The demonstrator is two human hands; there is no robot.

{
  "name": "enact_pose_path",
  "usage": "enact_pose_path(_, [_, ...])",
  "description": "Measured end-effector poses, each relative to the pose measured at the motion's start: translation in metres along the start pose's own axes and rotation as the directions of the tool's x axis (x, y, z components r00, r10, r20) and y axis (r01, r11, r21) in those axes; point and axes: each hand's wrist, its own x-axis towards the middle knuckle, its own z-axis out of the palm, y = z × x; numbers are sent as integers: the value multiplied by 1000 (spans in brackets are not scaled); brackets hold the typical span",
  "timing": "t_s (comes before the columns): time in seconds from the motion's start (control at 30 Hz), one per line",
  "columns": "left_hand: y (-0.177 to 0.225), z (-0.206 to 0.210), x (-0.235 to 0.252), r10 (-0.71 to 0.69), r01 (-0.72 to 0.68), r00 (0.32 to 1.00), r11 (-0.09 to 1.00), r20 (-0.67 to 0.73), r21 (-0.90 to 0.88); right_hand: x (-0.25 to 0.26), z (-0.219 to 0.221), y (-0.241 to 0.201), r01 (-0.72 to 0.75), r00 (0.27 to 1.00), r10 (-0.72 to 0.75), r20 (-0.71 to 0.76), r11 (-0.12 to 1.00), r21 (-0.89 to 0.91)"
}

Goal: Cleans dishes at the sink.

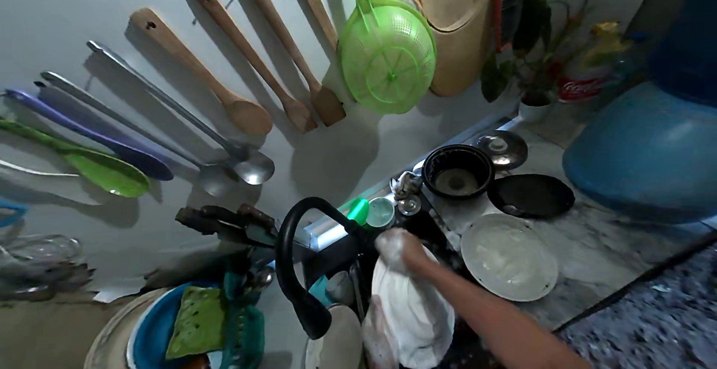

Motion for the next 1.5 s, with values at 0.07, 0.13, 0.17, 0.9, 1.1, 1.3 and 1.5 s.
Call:
enact_pose_path(0.07, [-29,10,18,124,-124,992,992,-6,-33,21,-13,21,-84,995,86,-41,995,48])
enact_pose_path(0.13, [-49,12,33,182,-182,982,983,48,-3,18,-15,14,-87,996,87,-1,994,59])
enact_pose_path(0.17, [-49,12,40,187,-191,979,981,83,38,7,-14,-2,-27,999,26,28,999,35])
enact_pose_path(0.9, [-50,9,47,75,-79,997,898,-28,-434,-21,-1,65,-248,952,280,-124,943,223])
enact_pose_path(1.1, [-44,12,57,60,-57,998,918,-6,-392,-100,71,18,120,993,-119,-21,989,81])
enact_pose_path(1.3, [-39,28,32,164,-180,981,969,-106,-171,-13,-7,29,-107,986,122,-114,986,128])
enact_pose_path(1.5, [-56,16,64,185,-221,975,854,-123,-471,-81,24,28,-182,976,201,-87,966,184])
